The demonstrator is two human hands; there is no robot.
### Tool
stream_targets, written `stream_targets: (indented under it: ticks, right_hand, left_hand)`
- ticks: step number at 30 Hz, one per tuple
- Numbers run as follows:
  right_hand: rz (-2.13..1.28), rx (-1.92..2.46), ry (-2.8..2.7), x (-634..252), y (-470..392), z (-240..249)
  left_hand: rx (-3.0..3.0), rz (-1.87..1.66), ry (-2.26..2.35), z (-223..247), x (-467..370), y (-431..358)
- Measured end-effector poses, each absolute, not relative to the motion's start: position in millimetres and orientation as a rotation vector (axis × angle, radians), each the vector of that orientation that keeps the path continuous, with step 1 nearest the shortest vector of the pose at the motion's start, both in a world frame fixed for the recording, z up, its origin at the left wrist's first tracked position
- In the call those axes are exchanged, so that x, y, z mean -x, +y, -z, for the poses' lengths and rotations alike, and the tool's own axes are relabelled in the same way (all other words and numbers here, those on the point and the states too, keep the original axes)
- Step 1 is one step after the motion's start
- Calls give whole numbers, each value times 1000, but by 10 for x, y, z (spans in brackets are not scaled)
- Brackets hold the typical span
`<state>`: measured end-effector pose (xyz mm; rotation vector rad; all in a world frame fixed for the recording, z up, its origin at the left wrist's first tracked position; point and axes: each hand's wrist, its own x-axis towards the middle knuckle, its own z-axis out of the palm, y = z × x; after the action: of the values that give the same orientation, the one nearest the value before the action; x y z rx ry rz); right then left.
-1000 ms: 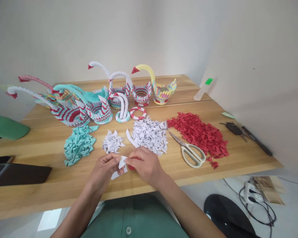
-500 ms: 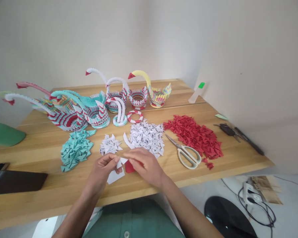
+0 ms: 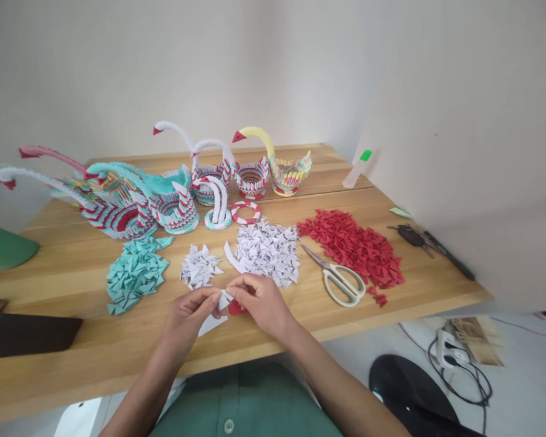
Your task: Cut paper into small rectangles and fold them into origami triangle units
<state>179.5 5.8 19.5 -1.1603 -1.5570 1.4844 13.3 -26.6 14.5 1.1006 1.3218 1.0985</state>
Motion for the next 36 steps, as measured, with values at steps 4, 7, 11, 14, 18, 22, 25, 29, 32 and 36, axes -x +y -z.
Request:
stream_targets:
  ticks: [4,7,11,14,18,22,25,29,32,36]
  right_hand:
    - [-1435,1184,-1576,-1770,50,-193]
    - [-1403,1194,-1582,-1754,37,-182]
    - [-1342,1202,-1606,-1746,16,-181]
    - [-1357,1202,-1600,-1759,17,-189]
    - [-1429,1184,-1605,-1804,38,-212]
    - [-1383,1172,-1736,-1854,65,-270]
    - [-1194,1193,-1926,-1879,80,-333]
    - [-985,1179,-2142,-1894,94,-405]
    - [-966,1170,-2090,-1902,97,-428]
    - [-951,1203,-1835,-1905,53,-404]
  left_hand:
    - [-1072,-1127,1338,-112,-147,-263]
    - [-1044,-1167,1334,-83,-166,-267]
    - [-1003,-1204,1311,-61,-188,-283]
    - [-1034,-1212,1303,-57,-188,-301]
    - [-1148,-1195,1299,-50,-169,-324]
    - [-1254,-1163,1322,-26,-162,-328]
    - [-1313,-1141,1335,-51,-158,-317]
    - [-1453,-1084,1331,-171,-122,-289]
    - [-1519,-1085,1319,-229,-93,-277]
    - [-1212,-1170,1320,-182,-92,-278]
